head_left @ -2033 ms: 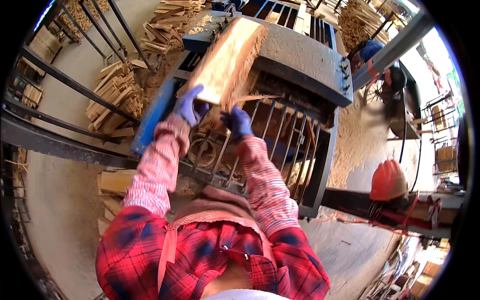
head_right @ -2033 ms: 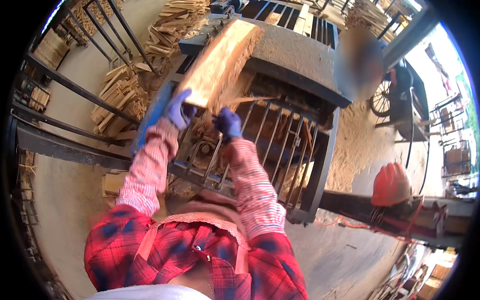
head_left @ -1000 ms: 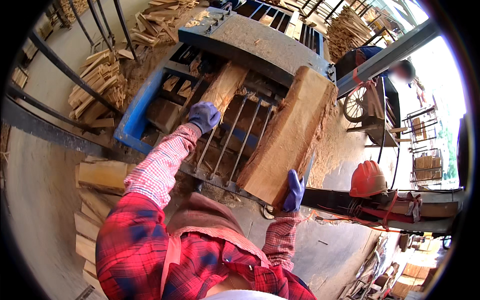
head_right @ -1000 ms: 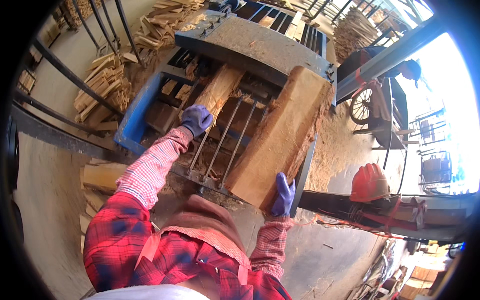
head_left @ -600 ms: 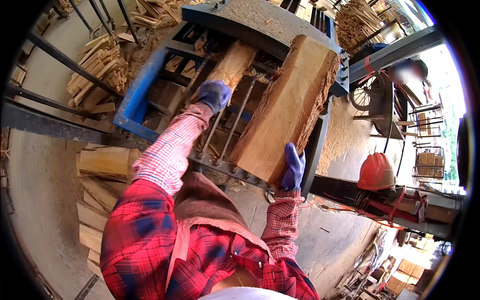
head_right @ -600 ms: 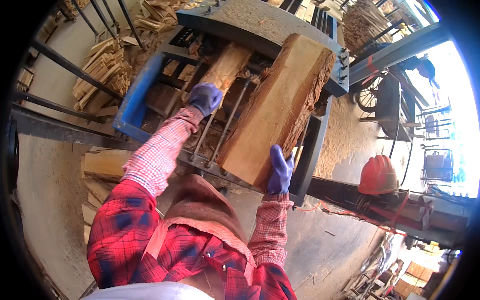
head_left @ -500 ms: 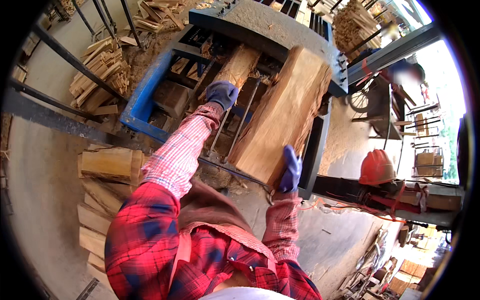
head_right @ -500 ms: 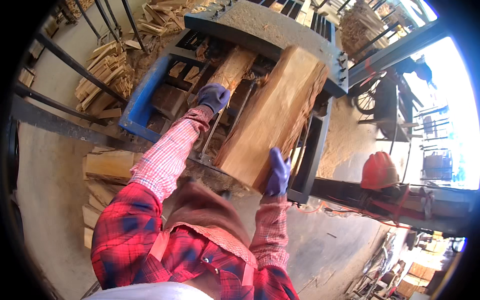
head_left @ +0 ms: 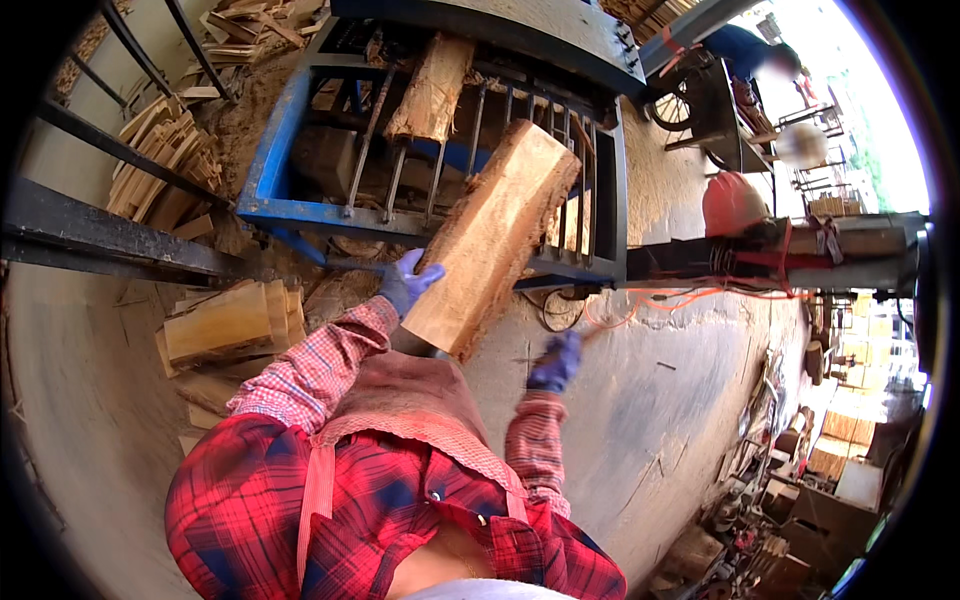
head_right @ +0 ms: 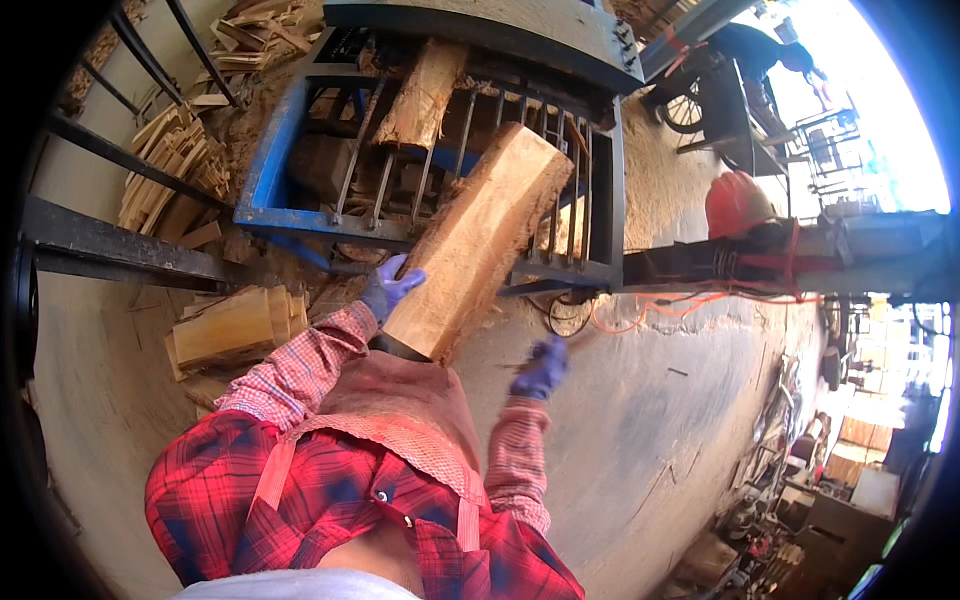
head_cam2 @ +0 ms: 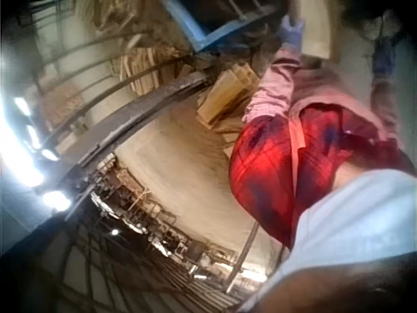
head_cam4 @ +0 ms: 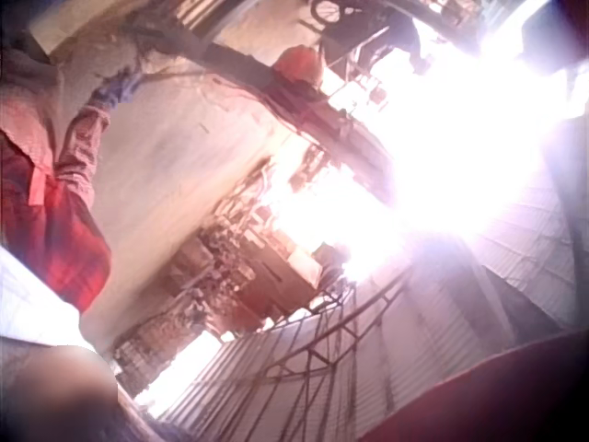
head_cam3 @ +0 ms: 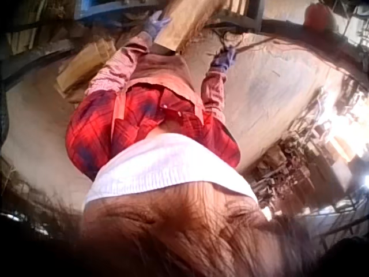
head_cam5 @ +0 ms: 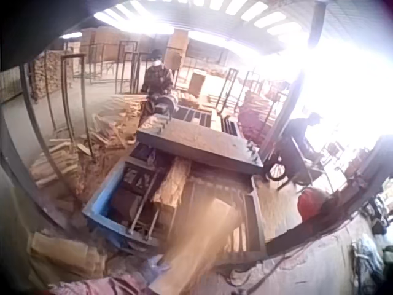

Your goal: The person feeds wooden planks into a planer machine to smooth their surfaces, then stacks the processed wood. They also use a shovel to clear sawdust from the floor and remove a face mask during the task.

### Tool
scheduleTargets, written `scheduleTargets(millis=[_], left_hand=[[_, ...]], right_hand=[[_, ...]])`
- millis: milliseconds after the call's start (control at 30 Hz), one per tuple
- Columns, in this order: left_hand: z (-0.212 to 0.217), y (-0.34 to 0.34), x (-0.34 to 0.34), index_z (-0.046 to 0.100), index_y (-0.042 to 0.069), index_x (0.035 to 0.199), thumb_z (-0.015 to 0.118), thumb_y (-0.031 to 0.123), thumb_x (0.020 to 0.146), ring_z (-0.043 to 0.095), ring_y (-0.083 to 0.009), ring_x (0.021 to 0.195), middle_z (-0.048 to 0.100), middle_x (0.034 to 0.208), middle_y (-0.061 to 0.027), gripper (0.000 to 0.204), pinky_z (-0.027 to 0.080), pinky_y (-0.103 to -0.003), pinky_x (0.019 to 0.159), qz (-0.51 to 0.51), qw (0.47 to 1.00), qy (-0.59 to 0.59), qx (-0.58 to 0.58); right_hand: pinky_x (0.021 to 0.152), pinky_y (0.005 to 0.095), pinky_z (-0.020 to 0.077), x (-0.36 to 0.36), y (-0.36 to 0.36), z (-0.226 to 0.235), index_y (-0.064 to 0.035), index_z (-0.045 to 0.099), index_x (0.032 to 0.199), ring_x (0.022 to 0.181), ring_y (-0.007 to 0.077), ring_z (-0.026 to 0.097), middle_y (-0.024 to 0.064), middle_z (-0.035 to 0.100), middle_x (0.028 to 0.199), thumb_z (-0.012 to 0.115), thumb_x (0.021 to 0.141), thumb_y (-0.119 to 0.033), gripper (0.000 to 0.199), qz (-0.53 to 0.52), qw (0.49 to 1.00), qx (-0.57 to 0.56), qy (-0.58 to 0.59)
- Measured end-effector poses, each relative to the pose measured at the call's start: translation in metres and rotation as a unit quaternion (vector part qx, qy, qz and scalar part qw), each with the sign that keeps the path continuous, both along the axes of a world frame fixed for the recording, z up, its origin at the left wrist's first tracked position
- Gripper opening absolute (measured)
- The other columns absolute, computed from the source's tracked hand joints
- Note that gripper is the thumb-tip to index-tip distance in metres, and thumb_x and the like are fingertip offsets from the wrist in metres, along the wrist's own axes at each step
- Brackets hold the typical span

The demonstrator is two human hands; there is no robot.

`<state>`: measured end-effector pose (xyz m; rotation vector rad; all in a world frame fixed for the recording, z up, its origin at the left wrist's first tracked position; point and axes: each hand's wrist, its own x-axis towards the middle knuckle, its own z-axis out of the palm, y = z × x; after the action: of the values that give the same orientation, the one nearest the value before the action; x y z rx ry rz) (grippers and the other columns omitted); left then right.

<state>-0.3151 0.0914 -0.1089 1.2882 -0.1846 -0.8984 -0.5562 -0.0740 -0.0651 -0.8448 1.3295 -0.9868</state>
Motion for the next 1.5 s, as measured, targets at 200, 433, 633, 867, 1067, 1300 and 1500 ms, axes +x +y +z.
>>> scheduleTargets(millis=[200,433,633,867,1067,1300,1500], left_hand=[[0.028,0.066,-0.03,0.059,-0.001,0.116,0.066,0.025,0.086,0.06,-0.0107,0.088,0.066,0.1,-0.0058,0.04,0.05,-0.027,0.079,-0.034,0.991,-0.085,0.102],[0.028,0.128,-0.078,0.063,0.004,0.11,0.06,0.031,0.091,0.057,-0.008,0.079,0.063,0.091,0.0009,0.033,0.049,-0.026,0.073,0.096,0.995,0.01,0.036],[0.025,0.157,-0.079,0.058,0.004,0.118,0.054,0.044,0.092,0.063,-0.0164,0.085,0.065,0.1,-0.0064,0.048,0.051,-0.031,0.078,0.072,0.979,0.179,0.059],[0.031,0.137,-0.07,0.054,0.004,0.124,0.05,0.062,0.087,0.064,-0.0255,0.095,0.064,0.11,-0.0144,0.069,0.052,-0.038,0.085,0.015,0.928,0.366,-0.067],[-0.005,0.135,-0.084,0.055,0.005,0.124,0.056,0.068,0.079,0.063,-0.0251,0.096,0.064,0.113,-0.0128,0.077,0.051,-0.039,0.086,0.028,0.893,0.417,-0.17],[0.032,0.131,-0.067,0.056,0.004,0.124,0.057,0.068,0.078,0.063,-0.025,0.098,0.064,0.114,-0.0125,0.079,0.051,-0.038,0.087,0.058,0.933,0.349,-0.062],[-0.012,0.123,-0.067,0.054,0.002,0.126,0.055,0.063,0.083,0.062,-0.0257,0.101,0.063,0.115,-0.0138,0.075,0.05,-0.039,0.09,0.001,0.894,0.396,-0.212]], right_hand=[[0.107,0.0401,0.0309,0.011,0.057,-0.039,-0.0095,0.054,0.123,0.118,0.0175,0.049,0.0031,0.061,0.117,0.055,0.092,-0.029,0.037,0.228,0.929,0.132,-0.258],[0.086,0.0327,0.0491,0.091,0.12,0.083,0.0019,0.053,0.123,0.098,0.0209,0.062,0.0096,0.063,0.111,0.062,0.089,-0.02,0.041,0.454,0.864,0.106,-0.189],[0.083,0.0323,0.0493,0.124,0.143,0.097,0.0016,0.054,0.12,0.094,0.0183,0.062,0.0076,0.063,0.109,0.061,0.09,-0.019,0.037,0.493,0.842,0.132,-0.174],[0.077,0.0304,0.0489,0.115,0.181,0.114,0.002,0.054,0.116,0.089,0.0158,0.059,0.0068,0.062,0.102,0.069,0.083,-0.027,0.047,0.495,0.856,0.131,-0.071],[0.078,0.0315,0.0496,0.115,0.194,0.13,0.0026,0.055,0.119,0.09,0.0158,0.061,0.0073,0.064,0.102,0.068,0.082,-0.022,0.047,0.544,0.815,0.129,0.15],[0.075,0.0315,0.0506,0.12,0.192,0.116,0.0042,0.059,0.112,0.083,0.0167,0.062,0.0074,0.066,0.096,0.067,0.082,-0.021,0.04,0.536,0.835,0.057,0.111],[0.08,0.0326,0.0498,0.117,0.181,0.108,0.0034,0.057,0.115,0.089,0.018,0.062,0.0088,0.065,0.101,0.066,0.083,-0.023,0.043,0.576,0.813,0.041,0.076]])
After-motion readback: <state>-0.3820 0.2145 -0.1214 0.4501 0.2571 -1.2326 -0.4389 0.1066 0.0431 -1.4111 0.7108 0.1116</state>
